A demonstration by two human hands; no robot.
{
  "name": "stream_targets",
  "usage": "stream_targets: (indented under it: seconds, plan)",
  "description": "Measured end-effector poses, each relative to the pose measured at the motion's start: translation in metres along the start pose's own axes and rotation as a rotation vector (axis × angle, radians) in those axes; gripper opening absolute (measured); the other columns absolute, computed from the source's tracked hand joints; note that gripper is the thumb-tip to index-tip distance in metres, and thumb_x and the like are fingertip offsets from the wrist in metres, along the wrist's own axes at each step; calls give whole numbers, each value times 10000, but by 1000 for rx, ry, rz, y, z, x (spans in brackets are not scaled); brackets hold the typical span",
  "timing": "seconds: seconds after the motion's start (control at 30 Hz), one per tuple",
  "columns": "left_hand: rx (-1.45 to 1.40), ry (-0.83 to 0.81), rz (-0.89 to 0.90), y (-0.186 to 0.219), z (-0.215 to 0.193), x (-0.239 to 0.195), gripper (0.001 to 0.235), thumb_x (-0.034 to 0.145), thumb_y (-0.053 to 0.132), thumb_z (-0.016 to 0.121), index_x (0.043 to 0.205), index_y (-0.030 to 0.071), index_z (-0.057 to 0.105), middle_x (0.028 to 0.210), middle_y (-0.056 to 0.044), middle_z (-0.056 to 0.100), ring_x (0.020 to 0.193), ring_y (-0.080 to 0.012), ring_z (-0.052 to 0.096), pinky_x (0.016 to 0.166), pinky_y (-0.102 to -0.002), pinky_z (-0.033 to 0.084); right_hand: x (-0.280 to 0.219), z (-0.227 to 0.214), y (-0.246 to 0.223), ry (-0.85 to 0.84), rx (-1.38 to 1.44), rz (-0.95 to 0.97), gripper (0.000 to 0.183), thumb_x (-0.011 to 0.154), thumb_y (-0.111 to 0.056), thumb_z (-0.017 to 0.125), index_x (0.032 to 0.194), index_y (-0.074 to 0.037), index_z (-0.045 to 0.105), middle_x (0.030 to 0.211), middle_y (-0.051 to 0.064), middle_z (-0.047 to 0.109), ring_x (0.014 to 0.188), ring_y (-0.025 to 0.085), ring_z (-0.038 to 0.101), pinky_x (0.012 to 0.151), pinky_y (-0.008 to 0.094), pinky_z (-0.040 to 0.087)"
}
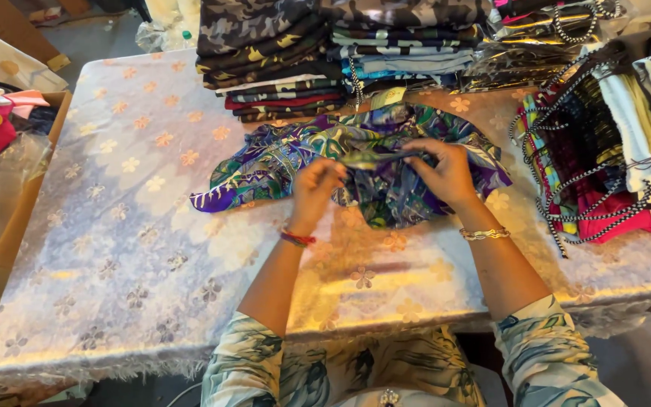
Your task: The person folds several pieces of clothing on a table, including a white cloth, a colorful patterned garment, and a camouflage-patterned item. The person smooths and aligns each item before folding it into a compact shape and placing it on a stack.
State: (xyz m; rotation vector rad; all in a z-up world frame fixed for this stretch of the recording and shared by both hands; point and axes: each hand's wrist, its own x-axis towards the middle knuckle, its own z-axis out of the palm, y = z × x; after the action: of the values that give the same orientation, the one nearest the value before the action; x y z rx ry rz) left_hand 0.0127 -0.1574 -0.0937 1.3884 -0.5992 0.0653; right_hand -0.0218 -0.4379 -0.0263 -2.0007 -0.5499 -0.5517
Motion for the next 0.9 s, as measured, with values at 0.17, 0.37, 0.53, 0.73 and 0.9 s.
stream_targets:
  seconds: [0.17, 0.37, 0.53, 0.73, 0.9]
  plan:
    - [-153, 554, -40, 29, -49, 3, 179, 1075, 211, 667, 982, 58, 651, 743, -62, 664, 581, -106, 623, 539, -247, 508, -1, -11, 22, 171, 76, 65, 154, 910, 30, 754, 1060, 0, 742, 1010, 54, 761, 918, 120, 708, 844, 256, 558]
    - [-296, 758, 117, 49, -103, 0, 95, 1029, 136, 624, 1103, 78, 643, 836, -83, 716, 653, -156, 698, 631, -296, 593, -4, -19, 57, 277, 315, 200, 117, 985, 44, 714, 1094, 6, 733, 960, 27, 735, 840, 87, 655, 762, 219, 525]
    - [-463, 922, 220, 92, -138, -13, 104, 1030, 117, 585, 1130, 104, 558, 1040, -113, 732, 749, -205, 730, 652, -350, 628, 1, -36, 17, 258, -45, -29, 188, 946, 104, 682, 1104, 12, 724, 997, 76, 740, 882, 115, 704, 797, 261, 567]
    - [-579, 1022, 423, 100, -274, -74, 150, 1061, 169, 504, 1188, 98, 539, 1181, -163, 732, 864, -214, 715, 769, -403, 647, -7, -74, 69, 602, -52, -15, 213, 958, 142, 564, 1102, 19, 661, 994, 59, 694, 912, 129, 675, 818, 276, 548]
    - [-349, 977, 556, 142, -436, -160, 425, 1065, 441, 458, 1171, 66, 630, 1092, -135, 717, 957, -249, 726, 851, -417, 623, -10, -96, 151, 931, 357, 17, 108, 1028, 43, 572, 1048, -34, 646, 919, 18, 694, 855, 111, 664, 805, 250, 535]
